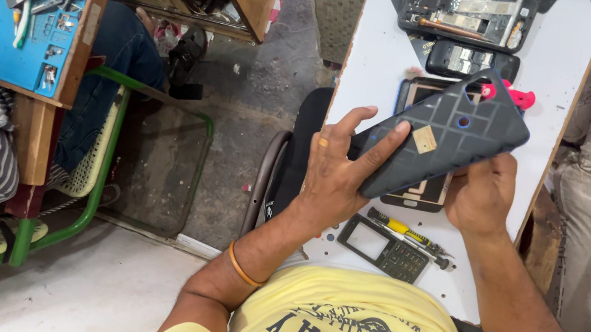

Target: The person inspects a white Samsung smartphone with a cracked screen, rotates it, and uses a screwdriver to pry at the side seam. They then place the phone down and handle a blue phone back cover and a black internal frame, comparing the parts.

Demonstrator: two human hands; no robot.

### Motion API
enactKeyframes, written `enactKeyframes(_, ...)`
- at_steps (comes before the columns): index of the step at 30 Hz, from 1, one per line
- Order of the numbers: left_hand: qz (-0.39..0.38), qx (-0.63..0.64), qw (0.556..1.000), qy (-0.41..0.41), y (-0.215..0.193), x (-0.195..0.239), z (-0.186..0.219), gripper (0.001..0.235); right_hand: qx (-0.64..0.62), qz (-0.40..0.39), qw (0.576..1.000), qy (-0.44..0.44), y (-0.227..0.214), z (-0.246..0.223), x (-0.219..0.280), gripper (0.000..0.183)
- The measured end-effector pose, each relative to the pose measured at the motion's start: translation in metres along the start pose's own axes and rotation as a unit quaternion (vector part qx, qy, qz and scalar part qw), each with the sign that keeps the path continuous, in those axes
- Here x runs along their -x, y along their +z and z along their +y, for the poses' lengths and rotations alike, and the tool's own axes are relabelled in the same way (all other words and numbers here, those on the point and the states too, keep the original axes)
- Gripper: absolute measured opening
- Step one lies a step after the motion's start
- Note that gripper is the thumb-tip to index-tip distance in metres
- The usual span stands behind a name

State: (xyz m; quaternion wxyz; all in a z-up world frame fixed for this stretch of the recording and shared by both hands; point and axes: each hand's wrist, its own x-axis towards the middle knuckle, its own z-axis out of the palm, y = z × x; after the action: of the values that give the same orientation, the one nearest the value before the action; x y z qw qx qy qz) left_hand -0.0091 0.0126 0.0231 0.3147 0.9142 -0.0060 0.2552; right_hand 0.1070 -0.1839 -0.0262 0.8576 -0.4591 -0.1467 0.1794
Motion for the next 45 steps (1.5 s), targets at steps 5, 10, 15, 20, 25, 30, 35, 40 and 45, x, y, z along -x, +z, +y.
enactKeyframes(5, -0.008, -0.028, 1.000, 0.010, 0.005, 0.003, -0.001, 0.080, -0.104, 0.001, 0.994, 0.028, 0.011, -0.019, -0.003, 0.050)
enactKeyframes(10, -0.069, -0.048, 0.996, -0.013, 0.009, 0.003, 0.000, 0.095, 0.039, 0.039, 0.998, -0.024, 0.022, -0.020, -0.006, 0.034)
enactKeyframes(15, -0.078, 0.058, 0.995, -0.003, 0.005, 0.000, 0.004, 0.097, 0.078, 0.042, 0.995, -0.053, 0.015, -0.017, -0.006, 0.034)
enactKeyframes(20, -0.050, -0.005, 0.999, -0.005, 0.002, -0.002, 0.008, 0.093, 0.111, 0.026, 0.990, -0.083, 0.014, -0.013, -0.002, 0.029)
enactKeyframes(25, -0.044, 0.005, 0.999, -0.013, 0.003, -0.001, 0.008, 0.089, 0.117, 0.017, 0.989, -0.091, 0.013, -0.012, 0.001, 0.029)
enactKeyframes(30, -0.055, 0.099, 0.994, -0.015, 0.001, -0.001, 0.004, 0.093, 0.077, -0.018, 0.994, -0.071, 0.010, -0.012, 0.002, 0.040)
enactKeyframes(35, -0.044, 0.235, 0.970, -0.040, -0.003, 0.000, 0.008, 0.094, 0.064, -0.036, 0.994, -0.079, 0.009, -0.009, 0.003, 0.048)
enactKeyframes(40, -0.055, 0.410, 0.897, -0.155, -0.002, 0.004, 0.007, 0.099, 0.139, 0.008, 0.986, -0.088, 0.019, -0.020, 0.002, 0.031)
enactKeyframes(45, -0.067, 0.481, 0.851, -0.199, 0.016, 0.014, -0.007, 0.097, 0.086, -0.006, 0.994, -0.067, 0.039, -0.032, -0.001, 0.056)
